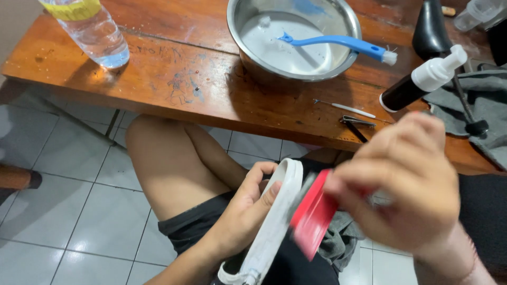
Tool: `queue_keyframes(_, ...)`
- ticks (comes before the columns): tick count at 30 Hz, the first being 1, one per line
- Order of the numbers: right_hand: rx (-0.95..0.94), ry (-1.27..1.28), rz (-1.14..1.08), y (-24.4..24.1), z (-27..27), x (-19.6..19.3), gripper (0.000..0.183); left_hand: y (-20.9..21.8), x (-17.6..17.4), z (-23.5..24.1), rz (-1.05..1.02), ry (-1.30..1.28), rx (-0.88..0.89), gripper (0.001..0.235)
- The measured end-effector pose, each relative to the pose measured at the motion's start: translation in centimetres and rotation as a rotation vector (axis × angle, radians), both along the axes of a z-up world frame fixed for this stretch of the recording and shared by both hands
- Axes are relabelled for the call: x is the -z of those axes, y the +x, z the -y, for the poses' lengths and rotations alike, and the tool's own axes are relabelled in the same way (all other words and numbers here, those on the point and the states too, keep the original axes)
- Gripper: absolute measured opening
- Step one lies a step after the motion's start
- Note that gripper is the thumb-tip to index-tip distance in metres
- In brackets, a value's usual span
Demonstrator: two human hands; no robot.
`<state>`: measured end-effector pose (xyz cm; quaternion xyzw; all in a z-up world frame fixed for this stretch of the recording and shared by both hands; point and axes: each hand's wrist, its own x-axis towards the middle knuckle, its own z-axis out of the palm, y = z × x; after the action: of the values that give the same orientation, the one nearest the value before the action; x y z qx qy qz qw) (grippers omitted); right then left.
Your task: The person cleans a white Adidas slide by applying foam, scrubbing the upper and sole with a blue brush, wiping with a gray cloth, and using a red brush on the sole. The person repeats scrubbing and wiping steps on different parts of the slide.
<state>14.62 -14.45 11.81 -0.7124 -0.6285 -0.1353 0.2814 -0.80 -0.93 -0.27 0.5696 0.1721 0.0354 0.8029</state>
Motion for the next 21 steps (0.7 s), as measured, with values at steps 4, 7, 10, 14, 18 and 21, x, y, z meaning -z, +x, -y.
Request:
queue_keyframes(4,-0.178,0.106,0.311,0.2,-0.3,0.9,0.018,0.3,0.6,-0.2,0.043,-0.16,-0.005,0.046)
queue_keyframes(7,-0.126,0.17,0.35,0.9,-0.6,1.2,0.02,0.3,0.8,-0.2,-0.017,-0.118,0.003,0.051)
queue_keyframes(10,-0.159,0.062,0.395,-1.0,1.4,2.3,0.011,0.6,1.0,-0.5,-0.012,-0.15,-0.013,0.046)
queue_keyframes(14,-0.138,0.199,0.37,2.9,-0.4,2.2,0.02,0.4,0.9,-0.4,-0.029,-0.097,-0.002,0.05)
queue_keyframes(18,-0.154,0.121,0.365,-1.2,0.8,2.5,0.018,0.5,1.2,-0.4,0.032,-0.184,-0.006,0.043)
queue_keyframes(21,-0.2,0.076,0.45,0.2,1.3,3.6,0.011,0.4,0.9,-0.5,0.033,-0.184,-0.022,0.047)
